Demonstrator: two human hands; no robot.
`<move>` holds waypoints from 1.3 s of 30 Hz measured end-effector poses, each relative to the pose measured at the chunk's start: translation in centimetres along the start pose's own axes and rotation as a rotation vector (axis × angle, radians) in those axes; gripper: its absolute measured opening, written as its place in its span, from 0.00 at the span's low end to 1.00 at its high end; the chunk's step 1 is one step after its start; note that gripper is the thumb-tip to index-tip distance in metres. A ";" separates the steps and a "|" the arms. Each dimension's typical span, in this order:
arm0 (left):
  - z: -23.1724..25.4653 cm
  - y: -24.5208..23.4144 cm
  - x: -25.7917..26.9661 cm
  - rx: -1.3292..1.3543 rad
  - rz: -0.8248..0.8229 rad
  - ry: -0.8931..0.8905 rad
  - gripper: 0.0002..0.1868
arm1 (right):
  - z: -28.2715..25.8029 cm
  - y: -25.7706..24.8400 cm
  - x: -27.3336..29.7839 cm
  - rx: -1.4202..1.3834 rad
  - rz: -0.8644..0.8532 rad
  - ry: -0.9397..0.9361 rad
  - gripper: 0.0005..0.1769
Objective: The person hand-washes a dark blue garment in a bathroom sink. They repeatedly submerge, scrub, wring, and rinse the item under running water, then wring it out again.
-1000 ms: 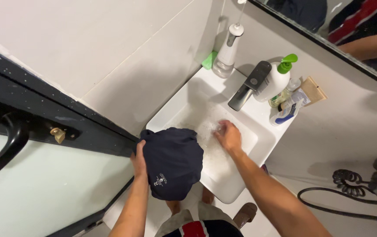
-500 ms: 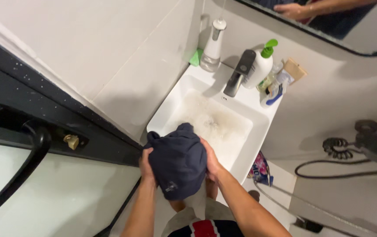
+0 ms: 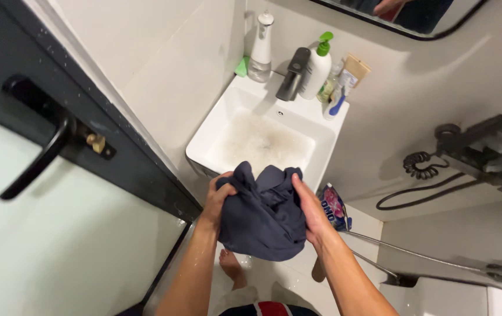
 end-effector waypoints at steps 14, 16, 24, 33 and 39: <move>-9.4 9.8 16.2 0.113 -0.323 0.048 0.23 | -5.2 -19.5 17.5 -0.071 0.069 -0.940 0.10; -11.9 9.5 16.7 0.022 -0.129 0.056 0.23 | -8.2 -20.7 19.3 -0.214 0.092 -0.931 0.09; -21.4 4.8 16.2 -0.434 -0.152 0.097 0.04 | -17.6 -21.0 26.0 -0.154 -0.014 -1.144 0.12; -23.1 -0.8 14.8 -0.935 -0.206 0.133 0.10 | -22.3 -17.7 29.8 0.125 -0.059 -1.167 0.13; -18.1 3.2 17.5 -1.175 -0.383 0.391 0.59 | -26.6 -17.0 28.5 0.215 -0.265 -1.199 0.24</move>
Point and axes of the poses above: each hand's wrist, its own x-axis away from the middle knuckle, its own y-axis out of the palm, z = x × y, the point moved 1 cm from there along -x, towards the middle knuckle, and after that the axes turned 8 degrees about z, right-handed, at the moved point
